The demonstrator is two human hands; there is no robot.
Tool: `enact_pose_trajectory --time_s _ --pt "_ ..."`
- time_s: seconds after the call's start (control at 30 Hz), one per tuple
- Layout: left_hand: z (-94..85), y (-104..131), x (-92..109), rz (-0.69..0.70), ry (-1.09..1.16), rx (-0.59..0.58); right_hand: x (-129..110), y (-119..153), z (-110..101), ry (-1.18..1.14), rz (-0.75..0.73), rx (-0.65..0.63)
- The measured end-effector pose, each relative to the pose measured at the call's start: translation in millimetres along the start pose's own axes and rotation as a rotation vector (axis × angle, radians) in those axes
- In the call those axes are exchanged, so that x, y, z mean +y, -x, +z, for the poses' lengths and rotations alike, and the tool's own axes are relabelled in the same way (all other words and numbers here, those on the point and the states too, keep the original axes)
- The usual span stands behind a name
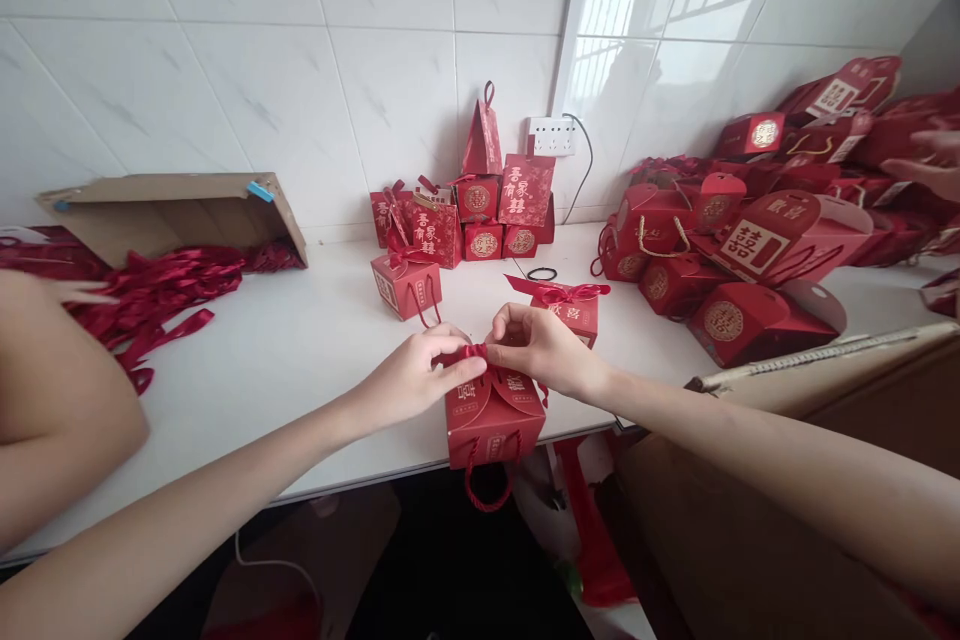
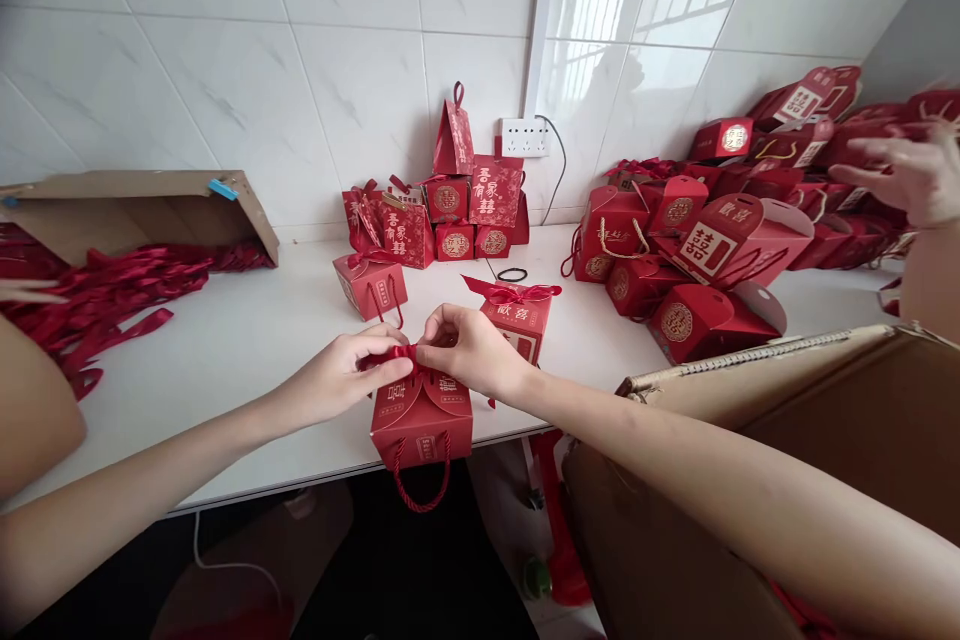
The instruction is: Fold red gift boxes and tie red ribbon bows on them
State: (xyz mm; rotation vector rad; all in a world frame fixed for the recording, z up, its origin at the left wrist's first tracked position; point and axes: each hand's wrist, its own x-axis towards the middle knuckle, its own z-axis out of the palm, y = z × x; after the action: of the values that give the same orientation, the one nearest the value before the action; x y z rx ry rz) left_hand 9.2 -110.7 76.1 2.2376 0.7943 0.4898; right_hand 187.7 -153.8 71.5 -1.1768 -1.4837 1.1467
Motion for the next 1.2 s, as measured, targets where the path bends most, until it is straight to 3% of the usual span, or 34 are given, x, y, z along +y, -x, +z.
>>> enact_pose_trajectory --time_s 0.3,0.53,0.73,1.03,1.2 --pt "10.7 -2 -9 -0.064 0.357 0.021 -1 0 -9 0.275 -0.113 -0.047" --pt "11.2 -3 -10 -0.110 0.522 0.039 -4 14 -15 0.854 -0.685 -0.075" --pt "8.8 -2 -12 -0.113 0.556 0.028 -4 14 -13 1.232 -1.044 0.015" --pt "3.7 3 -5 -0.086 0.399 0.027 -12 15 -17 1.353 -1.059 -0.031" --pt "5.4 3 -5 -0.111 0.473 0.025 -10 15 -17 1.326 -1.140 -0.008"
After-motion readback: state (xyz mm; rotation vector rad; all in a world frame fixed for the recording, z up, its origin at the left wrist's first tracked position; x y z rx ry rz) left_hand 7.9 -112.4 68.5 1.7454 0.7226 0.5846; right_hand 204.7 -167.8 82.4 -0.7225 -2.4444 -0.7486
